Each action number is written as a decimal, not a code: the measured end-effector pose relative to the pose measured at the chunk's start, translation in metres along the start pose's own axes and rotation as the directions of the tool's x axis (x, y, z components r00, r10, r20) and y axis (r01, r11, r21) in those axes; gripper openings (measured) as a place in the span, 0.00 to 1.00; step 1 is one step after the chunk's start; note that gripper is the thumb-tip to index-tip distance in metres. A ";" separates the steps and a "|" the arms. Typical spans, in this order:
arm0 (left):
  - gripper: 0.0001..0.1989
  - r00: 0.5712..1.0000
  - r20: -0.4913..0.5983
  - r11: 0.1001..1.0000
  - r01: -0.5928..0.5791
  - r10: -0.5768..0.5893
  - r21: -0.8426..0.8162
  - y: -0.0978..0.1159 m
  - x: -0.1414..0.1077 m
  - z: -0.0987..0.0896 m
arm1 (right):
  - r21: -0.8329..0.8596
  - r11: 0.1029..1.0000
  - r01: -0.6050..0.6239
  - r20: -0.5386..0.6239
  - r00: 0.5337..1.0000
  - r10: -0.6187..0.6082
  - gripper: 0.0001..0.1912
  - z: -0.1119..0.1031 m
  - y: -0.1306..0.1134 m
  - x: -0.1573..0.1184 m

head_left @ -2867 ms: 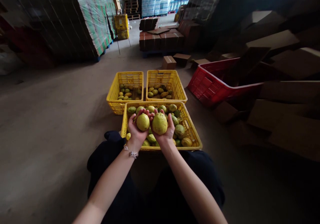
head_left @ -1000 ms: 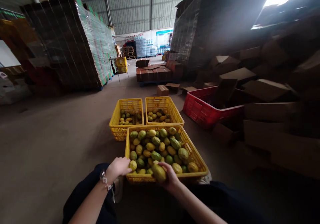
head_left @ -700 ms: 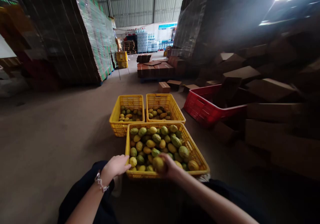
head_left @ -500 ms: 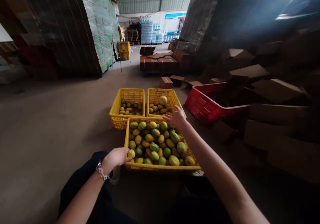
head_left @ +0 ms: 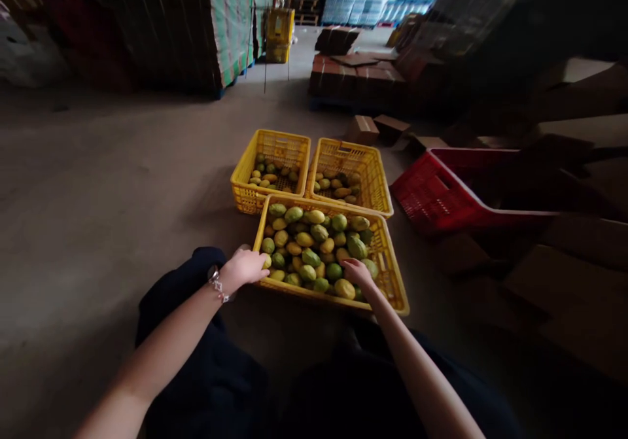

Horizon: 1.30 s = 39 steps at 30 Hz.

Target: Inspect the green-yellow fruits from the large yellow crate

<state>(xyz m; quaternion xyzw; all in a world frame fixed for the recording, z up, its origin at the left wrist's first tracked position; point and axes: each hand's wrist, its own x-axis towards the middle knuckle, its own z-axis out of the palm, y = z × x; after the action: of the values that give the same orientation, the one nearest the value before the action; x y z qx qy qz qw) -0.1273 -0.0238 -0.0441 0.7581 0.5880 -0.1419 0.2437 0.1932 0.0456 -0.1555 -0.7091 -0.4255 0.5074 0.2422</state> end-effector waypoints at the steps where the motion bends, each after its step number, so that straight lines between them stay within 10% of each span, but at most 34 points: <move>1: 0.15 1.000 0.004 1.000 -0.003 0.003 -0.005 0.000 0.001 0.001 | -0.107 0.994 -0.009 -0.032 0.999 0.006 0.06 0.003 0.004 0.003; 7: 0.16 1.000 0.012 0.999 -0.022 0.022 0.026 0.003 0.002 0.001 | -0.518 0.853 -0.057 -0.049 0.998 0.037 0.09 0.029 0.031 -0.002; 14: 0.17 0.991 -0.022 0.986 -0.131 0.129 -0.108 0.007 0.010 -0.012 | -0.579 0.811 -0.082 -0.061 0.997 0.057 0.15 0.036 0.020 -0.005; 21: 0.23 0.936 -0.264 0.822 -0.333 0.232 -0.462 0.034 0.005 -0.016 | -0.224 0.970 0.097 0.032 0.995 -0.092 0.15 0.011 -0.047 -0.045; 23: 0.32 0.887 -0.392 0.749 -0.428 0.243 -0.505 0.048 0.003 -0.005 | 0.136 0.982 0.130 0.123 0.981 -0.147 0.15 0.008 -0.060 -0.073; 28: 0.41 0.760 -0.533 0.645 -0.624 0.372 -0.441 0.080 0.009 0.021 | 0.662 0.745 -0.079 0.250 0.961 -0.121 0.11 0.025 -0.058 -0.121; 33: 0.31 0.807 -0.557 0.640 -0.537 0.198 -0.550 0.085 0.017 0.009 | 0.679 0.701 -0.219 0.425 0.896 -0.131 0.15 0.027 -0.057 -0.123; 36: 0.30 0.866 -0.499 0.425 -0.439 -0.033 -0.791 0.076 0.018 -0.010 | 0.589 0.783 -0.200 0.533 0.824 -0.191 0.19 0.001 -0.065 -0.121; 39: 0.32 0.952 -0.290 -0.131 -0.301 -0.095 -0.945 0.063 0.014 -0.028 | 0.552 0.834 0.005 0.365 0.898 -0.247 0.17 -0.027 -0.065 -0.114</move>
<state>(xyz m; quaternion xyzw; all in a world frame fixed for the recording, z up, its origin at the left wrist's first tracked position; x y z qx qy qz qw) -0.0651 -0.0086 -0.0147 0.3728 0.4577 0.4678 0.6578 0.1814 -0.0154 -0.0367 -0.4554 -0.3550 0.7294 0.3669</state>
